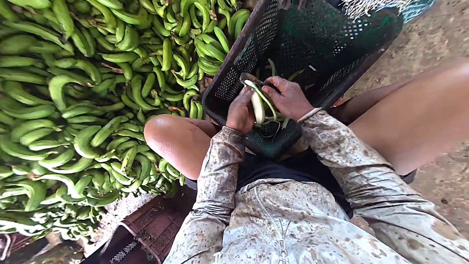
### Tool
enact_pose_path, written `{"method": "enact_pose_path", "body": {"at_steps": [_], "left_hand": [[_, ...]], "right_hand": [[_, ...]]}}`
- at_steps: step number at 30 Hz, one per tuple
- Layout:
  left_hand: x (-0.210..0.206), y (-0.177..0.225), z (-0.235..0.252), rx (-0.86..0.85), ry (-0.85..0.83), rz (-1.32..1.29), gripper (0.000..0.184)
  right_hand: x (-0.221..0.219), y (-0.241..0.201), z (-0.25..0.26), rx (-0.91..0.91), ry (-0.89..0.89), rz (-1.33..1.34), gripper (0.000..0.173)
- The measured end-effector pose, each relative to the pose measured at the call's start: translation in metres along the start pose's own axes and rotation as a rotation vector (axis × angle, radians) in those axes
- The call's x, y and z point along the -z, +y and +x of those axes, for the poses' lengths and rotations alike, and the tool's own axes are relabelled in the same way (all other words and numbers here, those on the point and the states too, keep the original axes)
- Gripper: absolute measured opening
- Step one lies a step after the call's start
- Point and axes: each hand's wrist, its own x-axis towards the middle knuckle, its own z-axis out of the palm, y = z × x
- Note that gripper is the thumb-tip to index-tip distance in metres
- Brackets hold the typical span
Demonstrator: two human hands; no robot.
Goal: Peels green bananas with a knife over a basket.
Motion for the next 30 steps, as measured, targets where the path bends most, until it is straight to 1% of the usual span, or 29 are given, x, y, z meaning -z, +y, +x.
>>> {"method": "enact_pose_path", "body": {"at_steps": [2,3,5,6,7,8,10,11,13,15,16,18,19,20,21,22,24,25,27,30], "left_hand": [[0.01,-0.007,0.0,-0.114,-0.237,0.248,0.051],[0.015,-0.001,-0.002,-0.157,-0.358,0.4,0.056],[0.016,0.017,-0.011,-0.199,-0.561,0.643,0.058],[0.016,0.022,-0.014,-0.209,-0.636,0.706,0.057],[0.018,0.023,-0.016,-0.216,-0.659,0.742,0.055],[0.02,0.021,-0.016,-0.223,-0.629,0.769,0.054],[0.022,0.018,-0.011,-0.224,-0.476,0.875,0.053],[0.023,0.018,-0.007,-0.227,-0.404,0.968,0.054],[0.024,0.019,-0.004,-0.268,-0.322,1.161,0.053],[0.021,0.019,-0.002,-0.338,-0.306,1.312,0.049],[0.02,0.018,-0.002,-0.357,-0.314,1.382,0.046],[0.019,0.016,-0.004,-0.332,-0.353,1.426,0.05],[0.019,0.014,-0.006,-0.311,-0.364,1.377,0.05],[0.02,0.014,-0.006,-0.271,-0.356,1.272,0.05],[0.019,0.014,-0.005,-0.206,-0.318,1.102,0.049],[0.019,0.013,-0.004,-0.155,-0.245,0.873,0.047],[0.018,0.012,0.001,-0.083,-0.073,0.389,0.039],[0.018,0.016,0.003,-0.023,-0.015,0.213,0.039],[0.023,0.027,0.007,0.083,0.04,-0.098,0.044],[0.036,0.04,0.012,0.15,0.056,-0.437,0.051]], "right_hand": [[0.011,0.001,0.002,-0.082,-0.016,0.029,0.039],[0.016,0.0,0.003,-0.125,-0.014,0.043,0.04],[0.028,0.005,0.008,-0.186,0.028,0.044,0.04],[0.033,0.01,0.011,-0.215,0.054,0.041,0.041],[0.037,0.014,0.011,-0.246,0.075,0.051,0.041],[0.04,0.015,0.009,-0.266,0.091,0.064,0.042],[0.046,0.011,0.003,-0.252,0.101,0.058,0.043],[0.047,0.008,-0.002,-0.223,0.09,0.041,0.043],[0.041,0.006,-0.011,-0.147,0.049,-0.035,0.044],[0.036,0.004,-0.015,-0.119,-0.005,-0.18,0.046],[0.036,0.002,-0.015,-0.154,-0.022,-0.273,0.046],[0.039,0.001,-0.009,-0.292,0.007,-0.401,0.047],[0.043,0.004,-0.005,-0.373,0.027,-0.41,0.049],[0.048,0.008,-0.001,-0.437,0.05,-0.376,0.05],[0.052,0.011,0.003,-0.462,0.077,-0.314,0.051],[0.054,0.012,0.003,-0.45,0.104,-0.235,0.051],[0.05,0.011,-0.002,-0.346,0.119,-0.11,0.05],[0.044,0.01,-0.006,-0.276,0.104,-0.072,0.048],[0.029,0.009,-0.015,-0.126,0.031,-0.022,0.045],[0.008,0.013,-0.025,0.14,-0.058,-0.022,0.042]]}}
